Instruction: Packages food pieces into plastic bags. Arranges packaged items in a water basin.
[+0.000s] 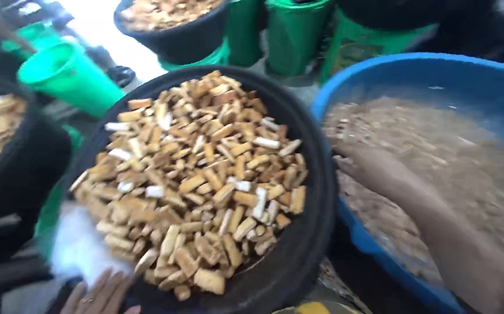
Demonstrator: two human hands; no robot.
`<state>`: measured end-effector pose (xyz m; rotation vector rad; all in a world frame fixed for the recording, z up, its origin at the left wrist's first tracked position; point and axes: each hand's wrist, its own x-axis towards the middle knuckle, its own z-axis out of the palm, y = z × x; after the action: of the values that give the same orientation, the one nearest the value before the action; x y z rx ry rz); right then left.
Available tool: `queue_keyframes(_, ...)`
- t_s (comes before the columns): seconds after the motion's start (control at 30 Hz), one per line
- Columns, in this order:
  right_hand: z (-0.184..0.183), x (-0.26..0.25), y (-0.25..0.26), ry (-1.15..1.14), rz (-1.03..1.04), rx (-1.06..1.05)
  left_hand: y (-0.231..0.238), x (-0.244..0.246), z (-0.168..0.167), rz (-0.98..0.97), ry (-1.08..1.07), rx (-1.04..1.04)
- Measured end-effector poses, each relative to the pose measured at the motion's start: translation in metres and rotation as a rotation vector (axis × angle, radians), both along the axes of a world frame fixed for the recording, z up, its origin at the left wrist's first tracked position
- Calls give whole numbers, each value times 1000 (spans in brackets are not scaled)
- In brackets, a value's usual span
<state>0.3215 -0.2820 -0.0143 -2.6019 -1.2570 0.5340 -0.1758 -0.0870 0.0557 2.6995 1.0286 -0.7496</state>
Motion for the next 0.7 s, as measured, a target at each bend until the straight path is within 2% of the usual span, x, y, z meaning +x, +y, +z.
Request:
queue_keyframes(0.1, 22, -34, 27, -223, 227, 476, -36, -18, -11, 40, -133, -72)
queue_keyframes(0.17, 28, -65, 53, -232, 448, 581, -57, -11, -7, 44, -248, -137)
queue_keyframes(0.23, 30, -98, 84, -128, 687, 488, -68, -8, -5, 17, -361, -150)
queue_keyframes(0.3, 26, -123, 118, -40, 864, 273, -69, -10, -5, 6, -410, -79)
queue_keyframes(0.4, 17, -143, 157, -53, 951, -28, -60, -22, -16, 15, -448, 143)
queue_keyframes(0.47, 12, -142, 166, -31, 958, -69, -56, -33, -26, 19, -522, 281)
queue_keyframes(0.57, 5, -129, 165, 21, 994, -6, -62, -34, -32, 70, -630, 387)
queue_keyframes(0.7, -2, -124, 149, 6, 1177, 31, -74, -23, -23, 223, -611, 190)
